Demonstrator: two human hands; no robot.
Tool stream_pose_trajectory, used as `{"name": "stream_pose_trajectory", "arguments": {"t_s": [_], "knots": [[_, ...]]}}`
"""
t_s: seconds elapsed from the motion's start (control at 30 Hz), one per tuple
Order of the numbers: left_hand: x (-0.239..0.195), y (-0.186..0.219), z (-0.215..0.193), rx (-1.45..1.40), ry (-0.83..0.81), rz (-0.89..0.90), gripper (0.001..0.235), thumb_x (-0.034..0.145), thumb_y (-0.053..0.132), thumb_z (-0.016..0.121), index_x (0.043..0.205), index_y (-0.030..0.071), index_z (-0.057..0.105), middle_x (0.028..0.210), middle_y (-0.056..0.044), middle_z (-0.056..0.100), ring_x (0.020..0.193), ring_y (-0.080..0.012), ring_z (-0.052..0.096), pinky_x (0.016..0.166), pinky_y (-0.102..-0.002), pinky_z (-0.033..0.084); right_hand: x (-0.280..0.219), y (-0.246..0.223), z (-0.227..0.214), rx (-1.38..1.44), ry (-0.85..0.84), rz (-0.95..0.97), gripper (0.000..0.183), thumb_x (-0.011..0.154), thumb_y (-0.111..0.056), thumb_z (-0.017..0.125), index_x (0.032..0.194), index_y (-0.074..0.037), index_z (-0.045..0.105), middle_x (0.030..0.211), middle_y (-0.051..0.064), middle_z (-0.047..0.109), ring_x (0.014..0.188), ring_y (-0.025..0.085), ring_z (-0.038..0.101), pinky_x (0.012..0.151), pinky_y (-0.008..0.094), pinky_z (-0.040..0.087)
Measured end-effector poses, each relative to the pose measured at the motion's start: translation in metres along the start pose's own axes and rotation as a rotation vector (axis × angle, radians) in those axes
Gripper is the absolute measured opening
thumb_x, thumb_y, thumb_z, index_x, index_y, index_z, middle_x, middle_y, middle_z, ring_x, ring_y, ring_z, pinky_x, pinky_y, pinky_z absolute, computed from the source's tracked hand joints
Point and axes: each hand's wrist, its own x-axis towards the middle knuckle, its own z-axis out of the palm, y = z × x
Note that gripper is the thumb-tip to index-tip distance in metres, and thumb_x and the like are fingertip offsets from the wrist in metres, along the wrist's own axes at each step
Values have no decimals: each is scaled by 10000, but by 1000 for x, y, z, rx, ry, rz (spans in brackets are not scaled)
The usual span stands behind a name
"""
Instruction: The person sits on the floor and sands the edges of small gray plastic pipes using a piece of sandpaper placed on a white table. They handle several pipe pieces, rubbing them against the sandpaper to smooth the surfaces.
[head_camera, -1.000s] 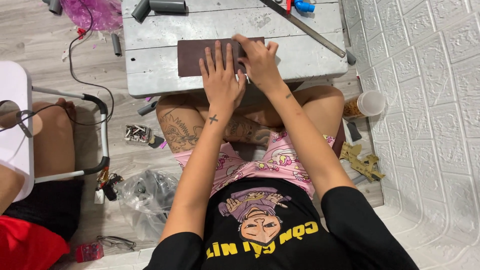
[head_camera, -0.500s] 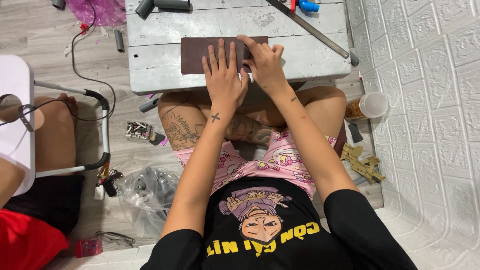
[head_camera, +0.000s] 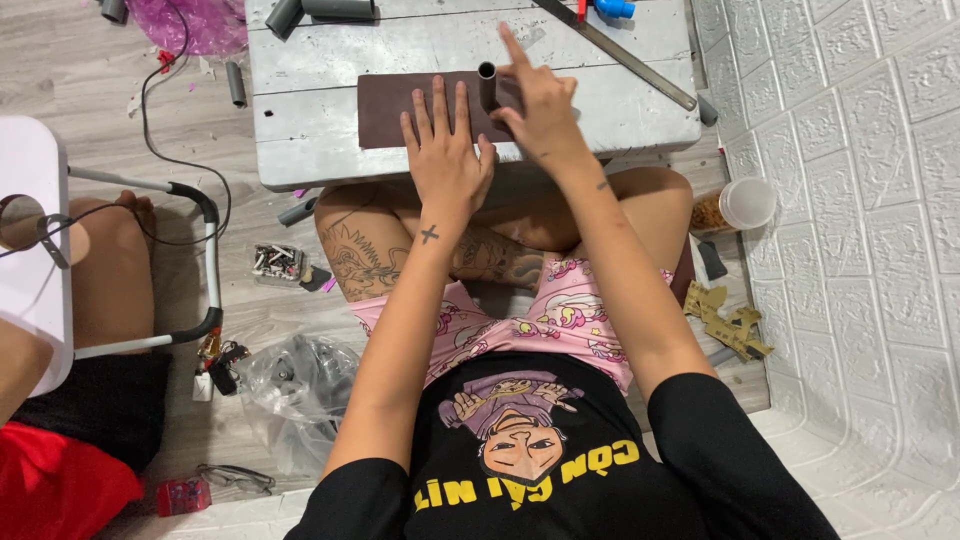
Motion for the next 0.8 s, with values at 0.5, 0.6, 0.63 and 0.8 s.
{"name": "stream_pose_trajectory", "arguments": {"t_s": [0.5,0.6,0.63,0.8], "knots": [[-1,0,-1,24,10,1,752,931,387,580,1610,132,380,1664,-148,266,1540,-382,219,1250,-542,192,12,-31,-65,350,14,38,736,816,127,687,1477,-136,495,1238,148,736,1014,239,677,863,330,530],[-1,0,-2,24,-19,1,739,960,391,571,1619,131,363,1672,-146,235,1546,-383,194,1256,-547,182,16,-36,-56,398,4,27,783,858,76,749,1521,-218,455,1251,95,728,940,184,614,893,295,537],[-1,0,-1,12,-24,2,741,961,391,569,1621,126,361,1674,-153,225,1549,-386,180,1257,-550,164,18,-37,-53,384,-5,8,782,866,11,797,1522,-243,455,1264,73,725,948,181,612,903,298,541],[-1,-1,4,7,15,8,739,942,390,589,1604,117,404,1663,-163,243,1541,-398,202,1248,-553,176,28,-39,-40,374,-41,-37,795,844,-103,877,1508,-275,474,1228,64,733,868,168,604,841,293,546]]}}
